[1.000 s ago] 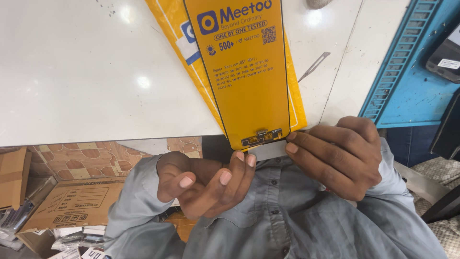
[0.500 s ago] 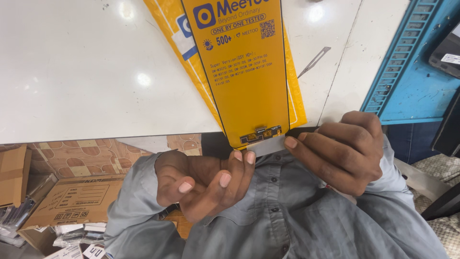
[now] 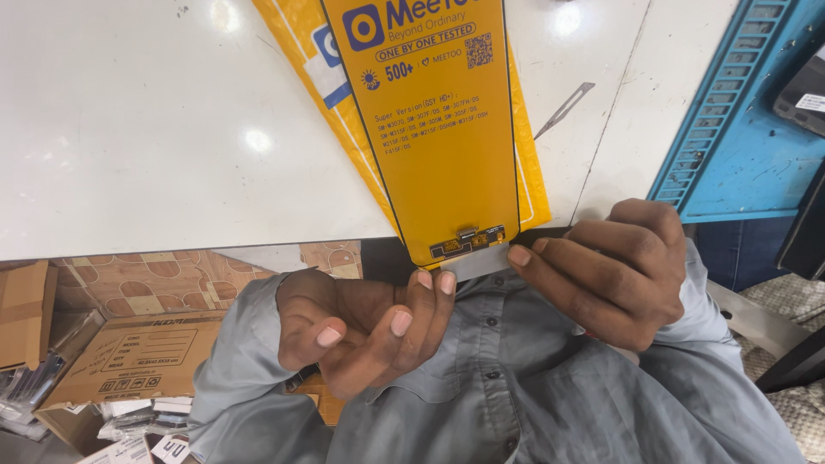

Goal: The person applies small pieces of adhesive tape to the connector area of a yellow smartphone screen. They repeatedly cut tape from a dispenser, peel the backing, and press it onto the screen's flex cable region. The person also uses a metal spudger to adjust the tape placement.

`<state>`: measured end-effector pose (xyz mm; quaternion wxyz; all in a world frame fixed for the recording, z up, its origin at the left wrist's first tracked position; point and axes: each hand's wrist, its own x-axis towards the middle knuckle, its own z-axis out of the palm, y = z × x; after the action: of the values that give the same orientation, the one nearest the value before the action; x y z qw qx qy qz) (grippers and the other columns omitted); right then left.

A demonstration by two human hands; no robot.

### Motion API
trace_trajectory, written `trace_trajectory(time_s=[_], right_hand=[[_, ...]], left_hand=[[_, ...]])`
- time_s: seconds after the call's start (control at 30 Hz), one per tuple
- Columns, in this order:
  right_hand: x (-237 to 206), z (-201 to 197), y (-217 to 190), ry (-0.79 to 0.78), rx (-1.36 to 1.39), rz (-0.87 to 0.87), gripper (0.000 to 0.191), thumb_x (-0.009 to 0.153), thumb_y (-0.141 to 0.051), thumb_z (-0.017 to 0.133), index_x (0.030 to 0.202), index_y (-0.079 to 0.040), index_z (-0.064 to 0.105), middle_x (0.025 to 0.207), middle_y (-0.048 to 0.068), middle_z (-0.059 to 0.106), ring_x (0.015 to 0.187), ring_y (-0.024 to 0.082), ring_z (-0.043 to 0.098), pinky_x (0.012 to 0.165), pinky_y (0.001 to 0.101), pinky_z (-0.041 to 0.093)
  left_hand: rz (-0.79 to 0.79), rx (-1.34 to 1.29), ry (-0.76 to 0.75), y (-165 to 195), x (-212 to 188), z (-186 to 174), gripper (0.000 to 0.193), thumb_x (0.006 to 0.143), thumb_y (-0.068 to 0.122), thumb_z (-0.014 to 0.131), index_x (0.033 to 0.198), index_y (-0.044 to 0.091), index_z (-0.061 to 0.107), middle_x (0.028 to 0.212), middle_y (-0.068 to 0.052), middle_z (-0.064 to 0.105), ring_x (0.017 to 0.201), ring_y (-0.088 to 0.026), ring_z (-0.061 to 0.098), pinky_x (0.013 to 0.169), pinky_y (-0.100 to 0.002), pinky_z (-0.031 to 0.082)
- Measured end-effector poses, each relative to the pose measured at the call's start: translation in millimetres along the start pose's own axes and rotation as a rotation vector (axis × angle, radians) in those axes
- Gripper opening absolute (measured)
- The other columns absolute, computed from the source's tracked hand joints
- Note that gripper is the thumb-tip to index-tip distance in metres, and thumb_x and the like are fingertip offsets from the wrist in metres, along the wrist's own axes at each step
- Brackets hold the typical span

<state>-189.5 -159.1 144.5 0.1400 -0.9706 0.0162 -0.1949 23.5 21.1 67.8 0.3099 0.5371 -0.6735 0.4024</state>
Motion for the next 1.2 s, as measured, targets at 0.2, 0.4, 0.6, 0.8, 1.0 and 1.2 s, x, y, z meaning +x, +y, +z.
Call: trace_trajectory(time_s=[0.2,0.4,0.6,0.8,1.0,1.2], right_hand=[[0.5,0.4,-0.5,0.008,0.000,0.011,0.022,0.087,-0.016,0.084,0.108,-0.010,0.081,0.095,-0.003,0.066,0.084,0.014,0.058,0.067,0.0337,0.041],[0.1,0.5,-1.8,0.001,-0.003,0.023,0.022,0.089,-0.018,0.084,0.109,-0.011,0.080,0.095,-0.004,0.066,0.084,0.014,0.058,0.068,0.0335,0.042],[0.6,-1.9,-1.6,-0.024,0.001,0.014,0.023,0.087,-0.015,0.079,0.110,-0.010,0.080,0.096,-0.003,0.066,0.086,0.015,0.058,0.068,0.0339,0.042],[1.8,-4.2,0.1,-0.042,0.008,-0.011,0.023,0.088,-0.015,0.083,0.109,-0.008,0.080,0.096,-0.002,0.066,0.085,0.016,0.059,0.068,0.0345,0.042],[1.7,-2.7,-0.3,-0.027,0.014,0.002,0.023,0.088,-0.016,0.082,0.109,-0.008,0.080,0.096,-0.001,0.067,0.085,0.016,0.059,0.068,0.0348,0.042],[2.1,-3.3,-0.3,-0.038,0.005,-0.001,0.023,0.088,-0.017,0.083,0.109,-0.008,0.081,0.096,-0.002,0.067,0.085,0.015,0.059,0.068,0.0347,0.042]], left_hand=[[0.006,-0.001,-0.007,-1.4,0.0,-0.3,0.009,0.098,0.031,0.070,0.092,0.033,0.075,0.088,0.023,0.064,0.125,-0.004,0.048,0.113,-0.042,0.033],[0.027,-0.008,-0.021,-4.2,-0.1,-1.0,0.008,0.094,0.029,0.069,0.094,0.032,0.076,0.089,0.022,0.063,0.126,-0.006,0.048,0.114,-0.044,0.033],[0.030,-0.001,-0.013,-5.1,-0.4,-0.5,0.009,0.094,0.029,0.067,0.094,0.031,0.076,0.088,0.021,0.064,0.126,-0.006,0.049,0.114,-0.044,0.034],[0.022,-0.020,-0.008,-6.1,0.7,-0.2,0.009,0.095,0.028,0.067,0.094,0.031,0.076,0.089,0.021,0.064,0.126,-0.006,0.048,0.114,-0.044,0.033],[0.015,-0.020,0.001,-6.4,1.7,1.4,0.011,0.095,0.028,0.066,0.093,0.031,0.076,0.088,0.021,0.063,0.125,-0.006,0.049,0.114,-0.044,0.034],[0.009,-0.024,0.006,-6.4,2.2,1.3,0.010,0.094,0.029,0.067,0.091,0.031,0.076,0.086,0.021,0.064,0.125,-0.007,0.049,0.115,-0.045,0.034]])
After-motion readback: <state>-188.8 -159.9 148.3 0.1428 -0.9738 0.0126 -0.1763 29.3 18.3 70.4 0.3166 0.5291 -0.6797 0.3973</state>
